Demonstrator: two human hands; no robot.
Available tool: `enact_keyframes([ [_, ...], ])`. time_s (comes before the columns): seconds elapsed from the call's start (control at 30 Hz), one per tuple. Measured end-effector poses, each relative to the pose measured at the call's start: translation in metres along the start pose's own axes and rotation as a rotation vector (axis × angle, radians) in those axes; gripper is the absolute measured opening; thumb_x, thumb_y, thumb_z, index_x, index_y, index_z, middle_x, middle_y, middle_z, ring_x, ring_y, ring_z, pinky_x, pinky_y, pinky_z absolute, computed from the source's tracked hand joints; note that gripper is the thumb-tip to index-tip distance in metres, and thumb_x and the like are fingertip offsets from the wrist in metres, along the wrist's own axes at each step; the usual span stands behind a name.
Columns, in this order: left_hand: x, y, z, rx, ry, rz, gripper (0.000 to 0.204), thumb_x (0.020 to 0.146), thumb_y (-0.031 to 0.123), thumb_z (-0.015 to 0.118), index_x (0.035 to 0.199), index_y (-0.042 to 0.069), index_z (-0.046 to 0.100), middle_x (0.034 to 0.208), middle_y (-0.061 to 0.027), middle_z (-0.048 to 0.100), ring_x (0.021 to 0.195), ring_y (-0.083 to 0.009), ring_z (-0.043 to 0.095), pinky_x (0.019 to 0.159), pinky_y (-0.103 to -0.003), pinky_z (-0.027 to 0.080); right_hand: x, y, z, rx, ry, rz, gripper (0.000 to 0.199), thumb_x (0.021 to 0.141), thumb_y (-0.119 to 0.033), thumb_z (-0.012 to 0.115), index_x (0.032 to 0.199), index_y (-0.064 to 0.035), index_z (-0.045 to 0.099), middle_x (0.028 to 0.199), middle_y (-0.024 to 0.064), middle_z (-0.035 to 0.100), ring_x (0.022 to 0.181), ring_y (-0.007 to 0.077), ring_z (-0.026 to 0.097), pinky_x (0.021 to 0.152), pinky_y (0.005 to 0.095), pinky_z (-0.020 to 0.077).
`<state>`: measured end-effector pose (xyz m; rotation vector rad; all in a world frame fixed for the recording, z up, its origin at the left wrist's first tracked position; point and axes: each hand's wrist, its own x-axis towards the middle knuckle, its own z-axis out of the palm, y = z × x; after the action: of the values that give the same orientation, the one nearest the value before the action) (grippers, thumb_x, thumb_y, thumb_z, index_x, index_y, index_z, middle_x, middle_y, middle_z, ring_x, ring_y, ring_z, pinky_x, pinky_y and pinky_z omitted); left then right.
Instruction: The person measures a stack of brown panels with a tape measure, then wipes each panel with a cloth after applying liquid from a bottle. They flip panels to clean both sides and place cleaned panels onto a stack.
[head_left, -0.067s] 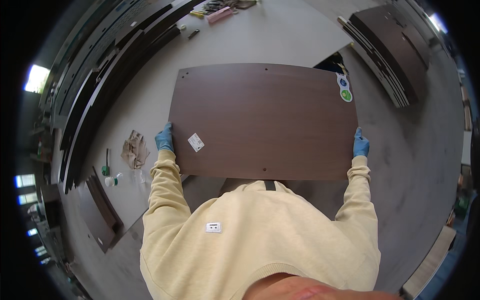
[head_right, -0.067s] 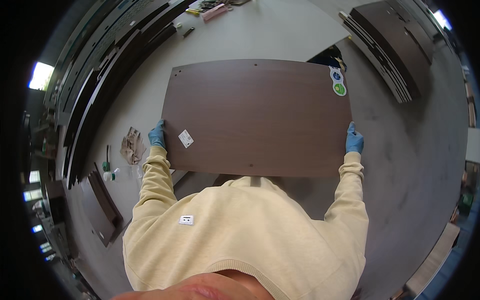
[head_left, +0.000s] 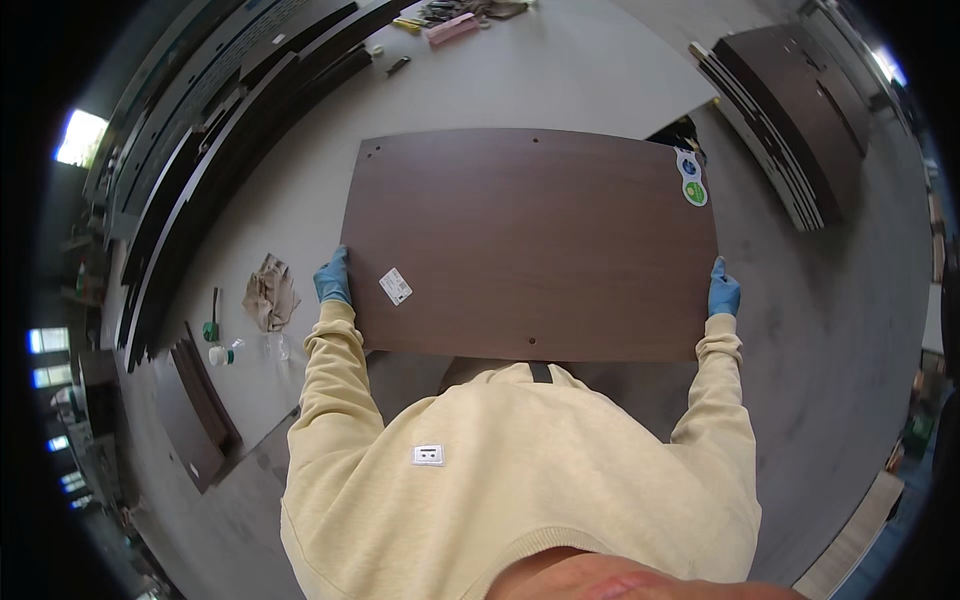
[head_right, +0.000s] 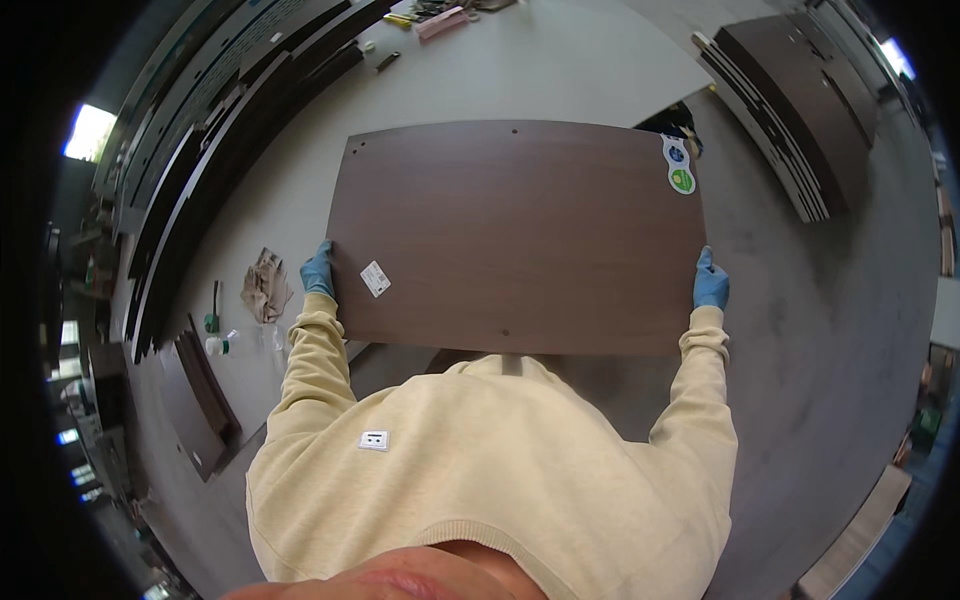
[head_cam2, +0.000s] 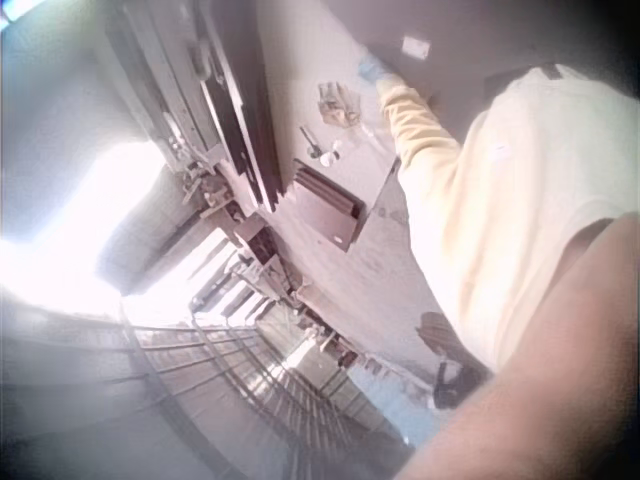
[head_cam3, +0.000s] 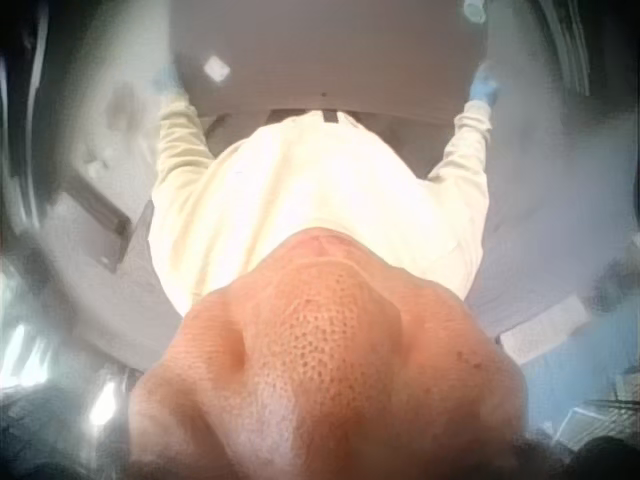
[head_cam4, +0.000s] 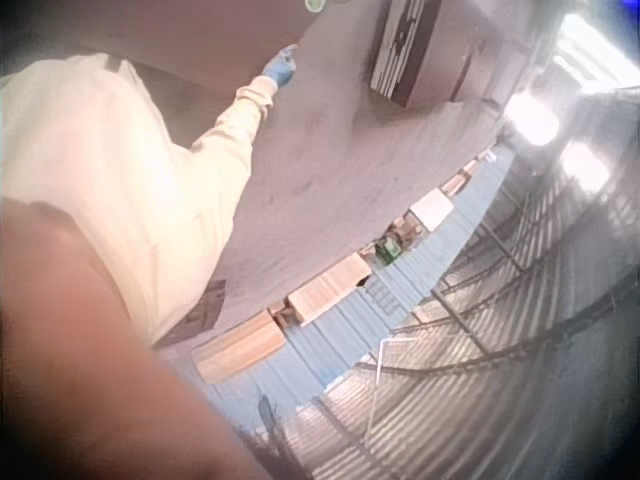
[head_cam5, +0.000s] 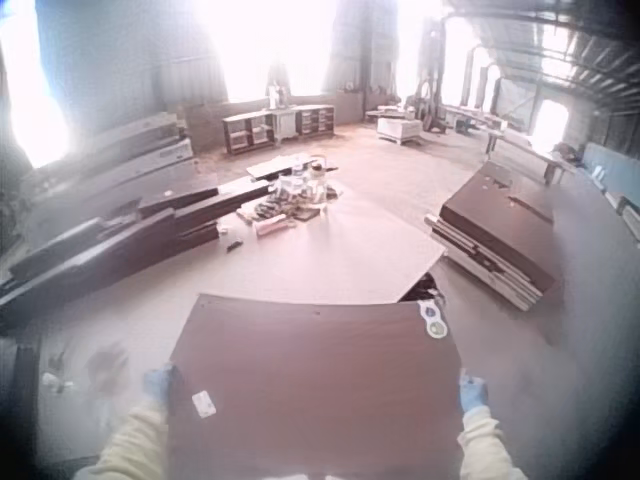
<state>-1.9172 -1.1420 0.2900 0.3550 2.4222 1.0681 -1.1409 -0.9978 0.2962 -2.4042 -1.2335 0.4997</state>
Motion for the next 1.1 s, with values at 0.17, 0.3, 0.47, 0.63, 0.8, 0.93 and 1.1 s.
enact_keyframes([
  [0.17,0.019,-0.023,0.051,0.016,0.211,-0.048,0.060,0.085,0.057,0.077,0.081,-0.002,0.074,0.074,-0.0078,0.067,0.068,-0.0198,0.054,0.069,-0.040,0.048,0.110,-0.094,0.066,-0.030,-0.104,-0.117,0.078,0.099,-0.072,0.047,0.086,-0.0007,0.076,0.088,0.0256,0.072,0.081,0.0431,0.069,0.077,0.0474,0.0528],
  [0.3,0.033,-0.034,0.085,-0.027,0.182,-0.144,0.060,0.086,0.057,0.076,0.083,-0.003,0.074,0.076,-0.0096,0.068,0.071,-0.0219,0.056,0.073,-0.041,0.050,0.160,-0.144,0.103,-0.126,-0.031,-0.203,0.076,0.099,-0.070,0.045,0.091,-0.0021,0.078,0.093,0.0248,0.074,0.087,0.0440,0.070,0.080,0.0478,0.0532],
  [0.47,0.045,-0.032,0.115,-0.003,0.230,-0.240,0.065,0.086,0.058,0.077,0.100,-0.006,0.076,0.092,-0.0109,0.073,0.083,-0.0215,0.061,0.081,-0.038,0.051,0.215,-0.183,0.135,-0.103,-0.109,-0.265,0.073,0.099,-0.069,0.046,0.096,-0.0041,0.079,0.099,0.0225,0.076,0.093,0.0448,0.070,0.084,0.0484,0.0541],
  [0.63,0.051,-0.016,0.134,0.007,0.273,-0.251,0.063,0.090,0.058,0.071,0.104,-0.003,0.077,0.098,-0.0150,0.076,0.090,-0.0269,0.068,0.086,-0.041,0.053,0.260,-0.209,0.197,-0.157,-0.072,-0.338,0.073,0.098,-0.069,0.048,0.102,-0.0029,0.079,0.103,0.0226,0.076,0.101,0.0455,0.070,0.090,0.0478,0.0552],
  [0.8,0.044,0.001,0.153,0.387,0.239,-0.196,0.067,0.098,0.062,0.049,0.109,0.002,0.077,0.112,-0.0271,0.073,0.110,-0.0480,0.067,0.098,-0.051,0.052,0.309,-0.251,0.236,-0.222,-0.228,-0.436,0.071,0.099,-0.065,0.048,0.113,-0.0021,0.078,0.109,0.0262,0.074,0.106,0.0451,0.070,0.095,0.0484,0.0541],
  [0.93,0.047,0.016,0.161,0.542,0.181,-0.227,0.068,0.103,0.058,0.041,0.105,0.002,0.078,0.109,-0.0301,0.072,0.108,-0.0476,0.068,0.098,-0.052,0.053,0.330,-0.295,0.256,-0.487,-0.184,-0.590,0.075,0.101,-0.065,0.040,0.111,-0.0012,0.077,0.109,0.0268,0.074,0.104,0.0467,0.070,0.092,0.0513,0.0540],
  [1.1,0.028,0.062,0.163,0.754,0.086,-0.164,0.060,0.105,0.050,0.039,0.105,0.004,0.078,0.103,-0.0278,0.073,0.101,-0.0465,0.071,0.091,-0.052,0.056,0.347,-0.351,0.257,-0.736,-0.231,-0.730,0.072,0.106,-0.056,0.031,0.111,-0.0013,0.077,0.109,0.0261,0.074,0.104,0.0472,0.070,0.092,0.0532,0.0541],
])
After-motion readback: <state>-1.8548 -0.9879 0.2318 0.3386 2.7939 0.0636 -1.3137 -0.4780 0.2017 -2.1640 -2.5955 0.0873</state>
